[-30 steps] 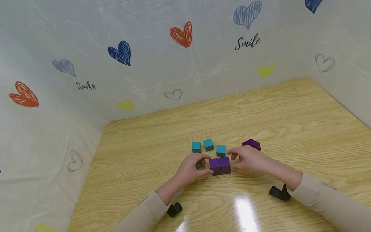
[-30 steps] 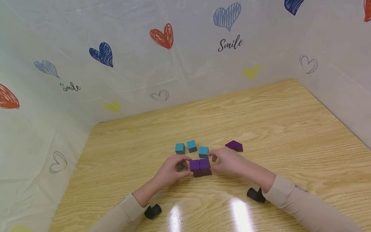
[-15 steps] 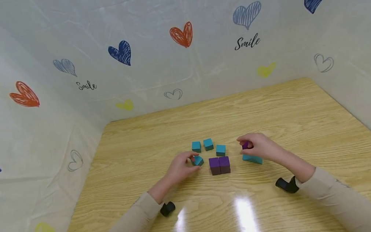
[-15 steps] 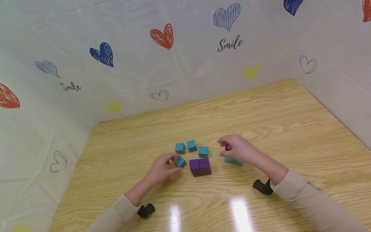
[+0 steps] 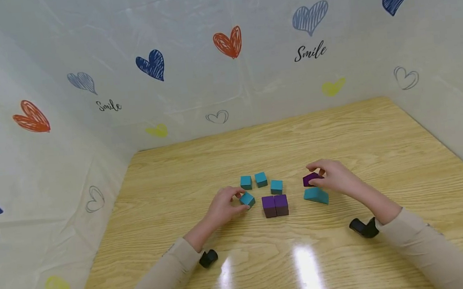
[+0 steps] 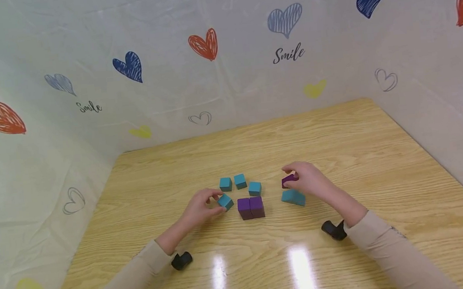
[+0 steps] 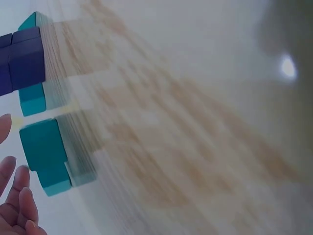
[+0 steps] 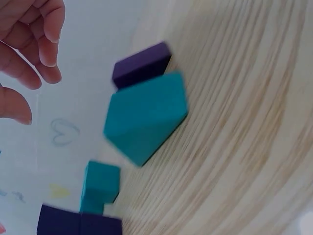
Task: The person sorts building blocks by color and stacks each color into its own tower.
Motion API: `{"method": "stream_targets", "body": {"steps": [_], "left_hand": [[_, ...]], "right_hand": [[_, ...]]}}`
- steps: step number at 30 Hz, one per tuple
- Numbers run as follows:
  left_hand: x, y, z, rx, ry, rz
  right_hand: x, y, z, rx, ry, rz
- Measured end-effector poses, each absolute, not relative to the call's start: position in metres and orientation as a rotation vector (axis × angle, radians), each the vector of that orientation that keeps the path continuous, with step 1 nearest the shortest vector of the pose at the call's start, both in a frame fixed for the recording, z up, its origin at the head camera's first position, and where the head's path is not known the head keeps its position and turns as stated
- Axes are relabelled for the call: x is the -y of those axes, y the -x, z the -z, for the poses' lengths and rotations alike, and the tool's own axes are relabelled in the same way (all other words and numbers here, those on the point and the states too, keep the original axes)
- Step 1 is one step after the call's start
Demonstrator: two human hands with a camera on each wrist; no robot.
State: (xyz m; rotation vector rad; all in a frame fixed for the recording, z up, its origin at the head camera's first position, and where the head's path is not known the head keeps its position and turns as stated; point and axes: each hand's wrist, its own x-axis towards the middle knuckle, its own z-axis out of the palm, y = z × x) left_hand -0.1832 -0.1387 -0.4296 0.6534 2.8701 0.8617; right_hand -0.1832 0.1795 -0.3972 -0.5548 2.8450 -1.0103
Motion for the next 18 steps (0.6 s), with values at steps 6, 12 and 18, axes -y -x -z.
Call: {"method": "stream_targets", "body": {"steps": [6,12,18], "left_hand": [[0.132,0.179,0.429,-2.876,-0.735,-0.869],[0.124,0.176,0.428,-2.808,-0.801,-0.920],[0.119,0.173,0.427,-2.799,-0.814,-0.921]], "right_hand": [[-0.197,0.194,0.408,-2.831,0.472,0.995],[-0.206,0.205,0.423,-2.807,0.484,0.966],[-0.206,0.212,0.430,-2.760,0.503,0.945]]}}
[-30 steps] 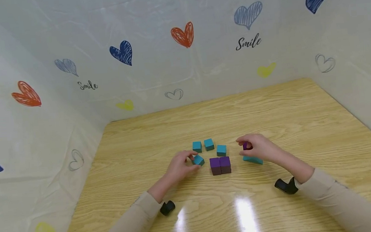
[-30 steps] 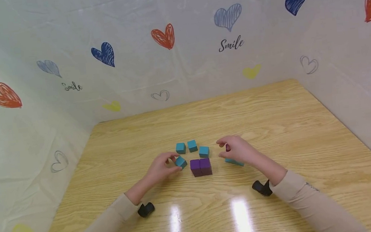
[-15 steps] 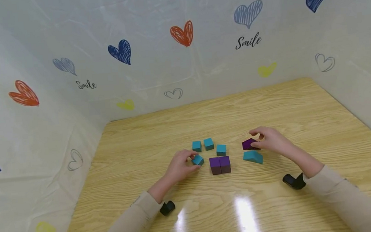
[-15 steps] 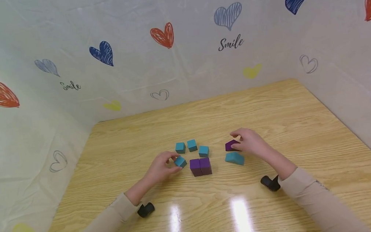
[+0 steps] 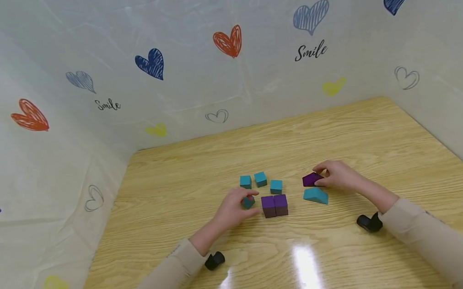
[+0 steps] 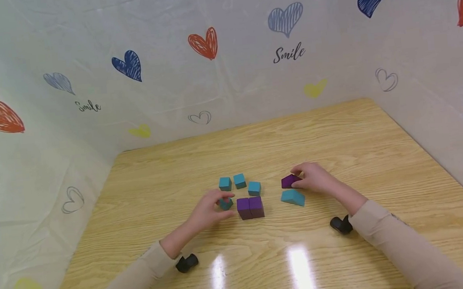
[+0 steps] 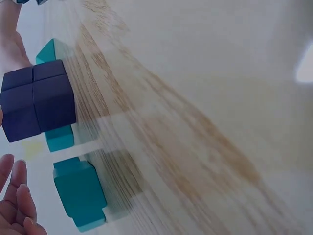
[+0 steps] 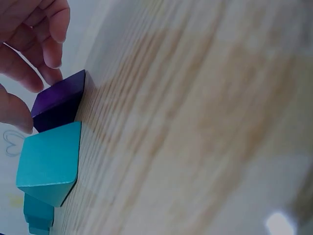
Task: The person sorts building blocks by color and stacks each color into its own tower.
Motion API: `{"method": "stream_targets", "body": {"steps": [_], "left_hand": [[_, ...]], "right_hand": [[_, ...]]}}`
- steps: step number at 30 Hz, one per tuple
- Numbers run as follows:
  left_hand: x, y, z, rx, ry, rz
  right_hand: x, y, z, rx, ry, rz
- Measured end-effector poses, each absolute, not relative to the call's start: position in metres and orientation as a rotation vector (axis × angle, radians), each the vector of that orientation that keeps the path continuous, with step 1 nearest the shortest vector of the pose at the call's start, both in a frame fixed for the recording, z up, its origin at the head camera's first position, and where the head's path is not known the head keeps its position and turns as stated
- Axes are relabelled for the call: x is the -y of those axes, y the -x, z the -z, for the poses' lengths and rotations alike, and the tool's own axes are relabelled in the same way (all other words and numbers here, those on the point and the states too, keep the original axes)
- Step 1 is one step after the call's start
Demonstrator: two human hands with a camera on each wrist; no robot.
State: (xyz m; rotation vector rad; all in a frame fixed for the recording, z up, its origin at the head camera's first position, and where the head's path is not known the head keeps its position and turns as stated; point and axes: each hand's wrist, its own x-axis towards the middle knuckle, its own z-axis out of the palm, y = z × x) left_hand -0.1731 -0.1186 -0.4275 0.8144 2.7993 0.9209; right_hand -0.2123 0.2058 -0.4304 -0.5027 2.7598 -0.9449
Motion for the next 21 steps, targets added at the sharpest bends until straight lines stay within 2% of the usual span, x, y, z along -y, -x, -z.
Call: {"method": "stream_targets", "body": {"steps": [21], "left_hand": [[0.1136,0.1696,0.4238,-2.759,-0.804,-0.967]], "right_hand": [[-0.2011,0.2147,0.4239,-2.851,0.610,0.898]]}}
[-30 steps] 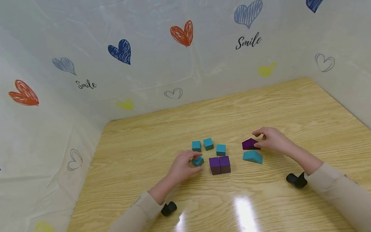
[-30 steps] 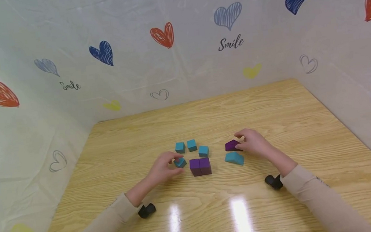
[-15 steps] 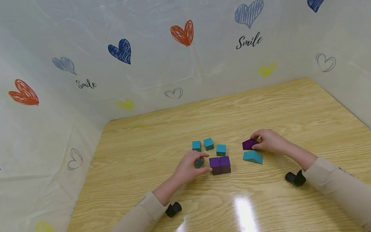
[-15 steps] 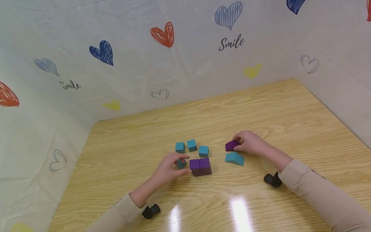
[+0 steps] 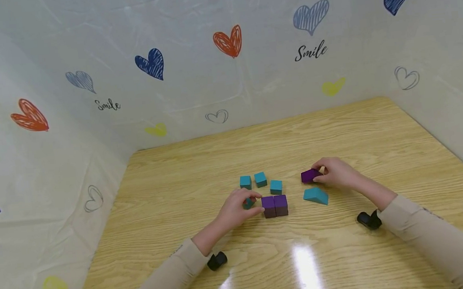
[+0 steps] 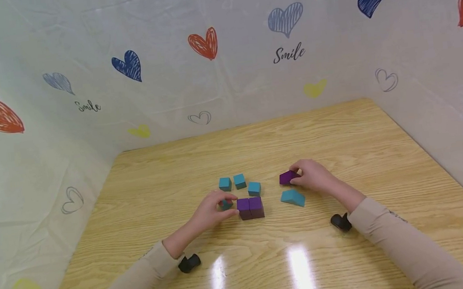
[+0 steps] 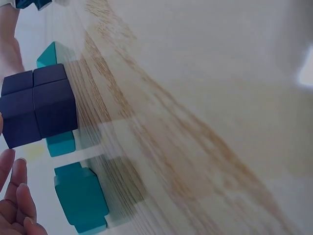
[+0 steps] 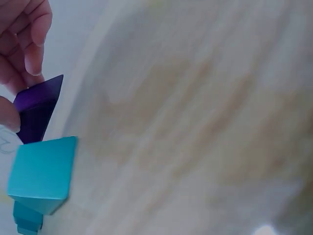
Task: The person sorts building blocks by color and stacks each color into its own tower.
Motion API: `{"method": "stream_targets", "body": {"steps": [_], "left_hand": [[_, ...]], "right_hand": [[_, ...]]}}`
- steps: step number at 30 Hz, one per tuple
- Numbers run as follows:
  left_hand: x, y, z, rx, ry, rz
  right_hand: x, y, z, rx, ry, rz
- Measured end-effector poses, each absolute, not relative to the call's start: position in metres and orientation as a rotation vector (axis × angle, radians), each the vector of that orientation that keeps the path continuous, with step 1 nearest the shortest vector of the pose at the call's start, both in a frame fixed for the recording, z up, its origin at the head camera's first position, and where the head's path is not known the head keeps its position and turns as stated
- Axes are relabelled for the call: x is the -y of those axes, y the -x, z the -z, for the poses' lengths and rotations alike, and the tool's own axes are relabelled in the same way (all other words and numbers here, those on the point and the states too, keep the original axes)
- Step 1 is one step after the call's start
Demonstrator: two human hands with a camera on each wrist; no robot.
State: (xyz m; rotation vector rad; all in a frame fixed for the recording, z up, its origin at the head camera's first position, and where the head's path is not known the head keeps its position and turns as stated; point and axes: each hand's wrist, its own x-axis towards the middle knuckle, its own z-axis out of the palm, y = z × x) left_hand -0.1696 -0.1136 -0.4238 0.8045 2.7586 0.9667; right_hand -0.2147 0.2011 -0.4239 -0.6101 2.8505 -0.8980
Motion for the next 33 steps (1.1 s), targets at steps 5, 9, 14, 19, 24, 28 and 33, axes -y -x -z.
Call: {"method": "stream_targets", "body": {"steps": [5,9,14,19,24,28,33], "left_hand": [[0.113,0.170,0.424,-2.755,-0.798,-0.967],[0.113,0.171,0.425,-2.754,-0.799,-0.972],[0.113,0.172,0.426,-2.756,-0.813,-0.978],[0.113,0.173,0.428,-2.767,-0.836,-0.973],[0.113,0.173,0.429,-2.767,-0.847,-0.982],[0.114,0.173,0.430,-2.768,-0.851,-0.980],[0.114,0.173,0.430,-2.767,-0.847,-0.976]], "right_hand": [[-0.190,0.208,0.403,-2.916,0.727,0.927],[-0.169,0.196,0.385,-2.926,0.853,0.950],[-0.142,0.182,0.379,-2.871,1.009,0.955],[-0.121,0.175,0.385,-2.828,1.045,0.922],[-0.111,0.170,0.390,-2.823,1.039,0.894],[-0.108,0.169,0.392,-2.821,1.037,0.874],[-0.107,0.170,0.393,-2.828,1.068,0.851]]}}
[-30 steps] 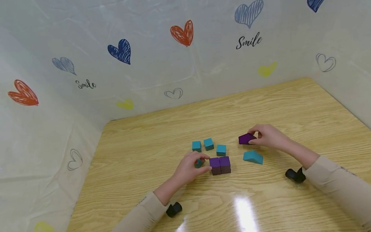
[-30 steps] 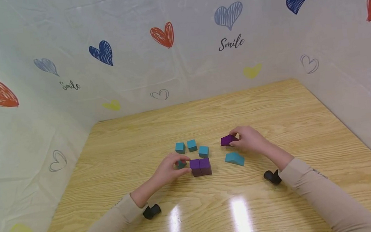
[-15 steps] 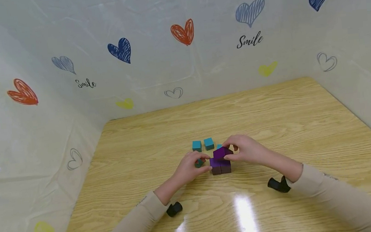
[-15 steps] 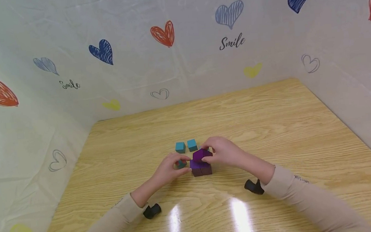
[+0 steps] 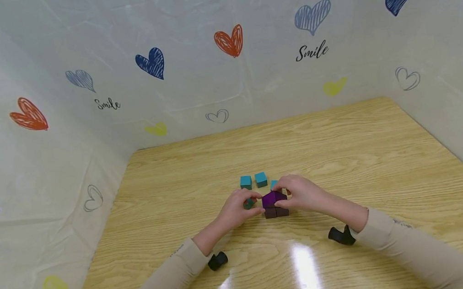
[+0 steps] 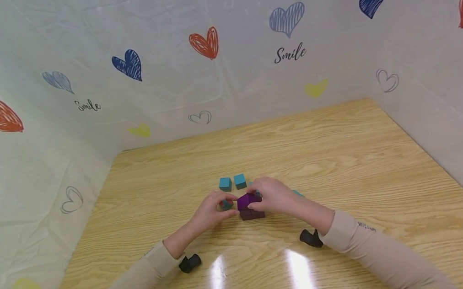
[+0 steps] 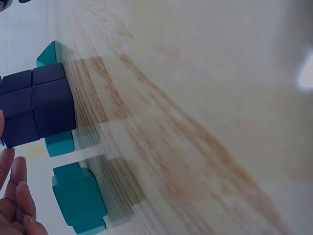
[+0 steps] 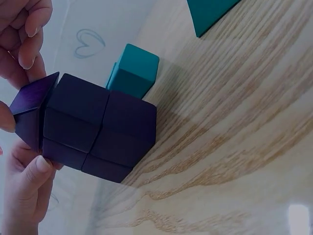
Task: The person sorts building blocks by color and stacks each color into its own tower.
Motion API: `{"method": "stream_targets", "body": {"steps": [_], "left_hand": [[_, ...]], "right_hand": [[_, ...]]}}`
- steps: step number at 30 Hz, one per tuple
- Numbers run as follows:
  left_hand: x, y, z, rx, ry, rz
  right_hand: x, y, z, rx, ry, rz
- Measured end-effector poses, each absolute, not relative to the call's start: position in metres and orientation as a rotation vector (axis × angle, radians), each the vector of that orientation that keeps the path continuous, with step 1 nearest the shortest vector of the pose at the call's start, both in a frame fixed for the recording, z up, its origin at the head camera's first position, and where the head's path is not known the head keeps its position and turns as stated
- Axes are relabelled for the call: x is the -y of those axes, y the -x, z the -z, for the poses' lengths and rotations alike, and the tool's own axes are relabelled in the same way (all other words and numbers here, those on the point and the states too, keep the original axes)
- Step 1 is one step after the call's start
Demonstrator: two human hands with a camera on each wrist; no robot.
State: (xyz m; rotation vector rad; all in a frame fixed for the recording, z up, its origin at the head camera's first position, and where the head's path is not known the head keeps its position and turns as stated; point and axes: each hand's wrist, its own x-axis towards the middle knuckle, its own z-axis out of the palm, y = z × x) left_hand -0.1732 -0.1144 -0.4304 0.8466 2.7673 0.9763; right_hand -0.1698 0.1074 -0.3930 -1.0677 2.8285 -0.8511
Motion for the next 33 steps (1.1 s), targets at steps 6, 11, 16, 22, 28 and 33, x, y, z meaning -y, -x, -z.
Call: {"method": "stream_targets", "body": {"steps": [6,11,16,22,28,33], "left_hand": [[0.114,0.173,0.430,-2.772,-0.846,-0.970],[0.114,0.173,0.429,-2.769,-0.849,-0.977],[0.114,0.173,0.429,-2.765,-0.861,-0.979],[0.113,0.173,0.429,-2.765,-0.853,-0.954],[0.113,0.173,0.427,-2.762,-0.833,-0.942],[0.113,0.173,0.426,-2.756,-0.820,-0.953]], "right_hand": [[-0.107,0.171,0.396,-2.829,1.080,0.853],[-0.106,0.170,0.396,-2.824,1.068,0.856],[-0.106,0.171,0.397,-2.822,1.080,0.845],[-0.108,0.171,0.396,-2.804,1.070,0.838],[-0.117,0.168,0.391,-2.784,0.967,0.765],[-0.120,0.169,0.395,-2.794,0.924,0.674]]}}
